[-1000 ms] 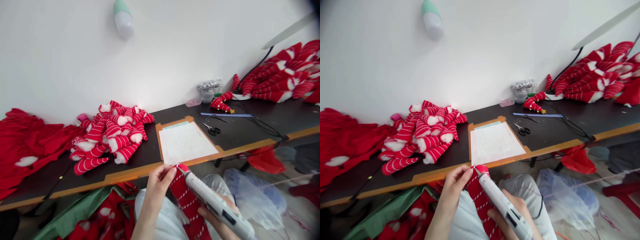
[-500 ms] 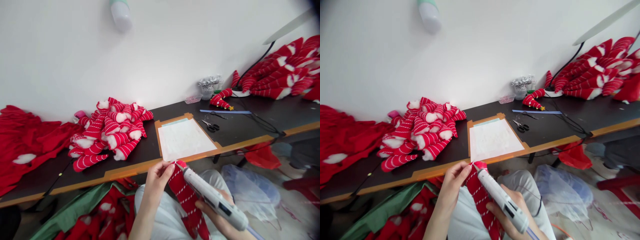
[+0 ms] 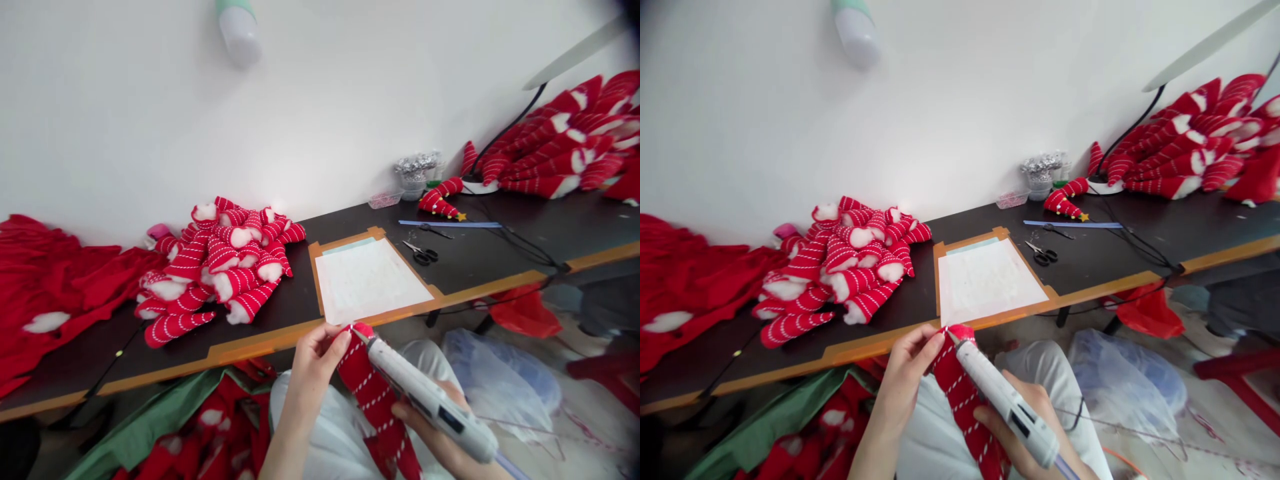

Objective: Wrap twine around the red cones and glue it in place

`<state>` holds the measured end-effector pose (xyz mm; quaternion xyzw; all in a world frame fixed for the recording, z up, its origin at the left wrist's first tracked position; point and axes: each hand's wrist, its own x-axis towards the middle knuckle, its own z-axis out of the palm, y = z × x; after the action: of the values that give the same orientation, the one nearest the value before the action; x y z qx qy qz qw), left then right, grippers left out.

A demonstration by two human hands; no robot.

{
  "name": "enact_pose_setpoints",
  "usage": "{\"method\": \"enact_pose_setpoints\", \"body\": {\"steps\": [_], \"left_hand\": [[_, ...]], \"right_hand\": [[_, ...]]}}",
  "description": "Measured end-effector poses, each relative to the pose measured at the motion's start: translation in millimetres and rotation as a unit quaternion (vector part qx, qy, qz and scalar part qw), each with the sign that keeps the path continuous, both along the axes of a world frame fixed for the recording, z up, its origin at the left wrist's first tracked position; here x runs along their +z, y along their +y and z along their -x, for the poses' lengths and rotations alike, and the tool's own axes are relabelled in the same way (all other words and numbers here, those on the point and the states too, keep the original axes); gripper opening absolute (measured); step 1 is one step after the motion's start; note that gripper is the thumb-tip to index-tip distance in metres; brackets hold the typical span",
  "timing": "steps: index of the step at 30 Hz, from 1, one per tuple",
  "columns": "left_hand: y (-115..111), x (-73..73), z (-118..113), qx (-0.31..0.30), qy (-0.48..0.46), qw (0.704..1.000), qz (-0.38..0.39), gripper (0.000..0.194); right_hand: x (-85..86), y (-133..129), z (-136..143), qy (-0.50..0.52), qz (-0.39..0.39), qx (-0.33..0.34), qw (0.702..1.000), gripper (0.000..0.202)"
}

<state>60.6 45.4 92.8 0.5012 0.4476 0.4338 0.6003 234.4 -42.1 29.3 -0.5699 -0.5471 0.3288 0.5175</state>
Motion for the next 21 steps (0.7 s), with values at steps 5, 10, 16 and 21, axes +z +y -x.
{"method": "enact_pose_setpoints", "body": {"steps": [5, 10, 16, 21], "left_hand": [[4.0, -4.0, 1.3, -0.013, 0.007, 1.0, 0.002, 0.036], [11.0, -9.0, 3.1, -0.012, 0.029, 0.999, -0.01, 0.039], [12.5, -10.8, 2.9, 0.006, 0.027, 1.0, -0.009, 0.038], [11.2, -11.9, 3.8, 0.007, 0.024, 1.0, 0.013, 0.04]], "right_hand": [[1.3, -3.9, 4.9, -0.005, 0.003, -0.013, 1.0, 0.045], [0.4, -1.2, 2.6, -0.018, 0.001, 0.001, 1.0, 0.044], [-1.5, 1.1, -12.2, -0.043, -0.016, 0.057, 0.997, 0.028], [7.4, -1.9, -15.5, -0.031, -0.008, 0.043, 0.999, 0.028]]}}
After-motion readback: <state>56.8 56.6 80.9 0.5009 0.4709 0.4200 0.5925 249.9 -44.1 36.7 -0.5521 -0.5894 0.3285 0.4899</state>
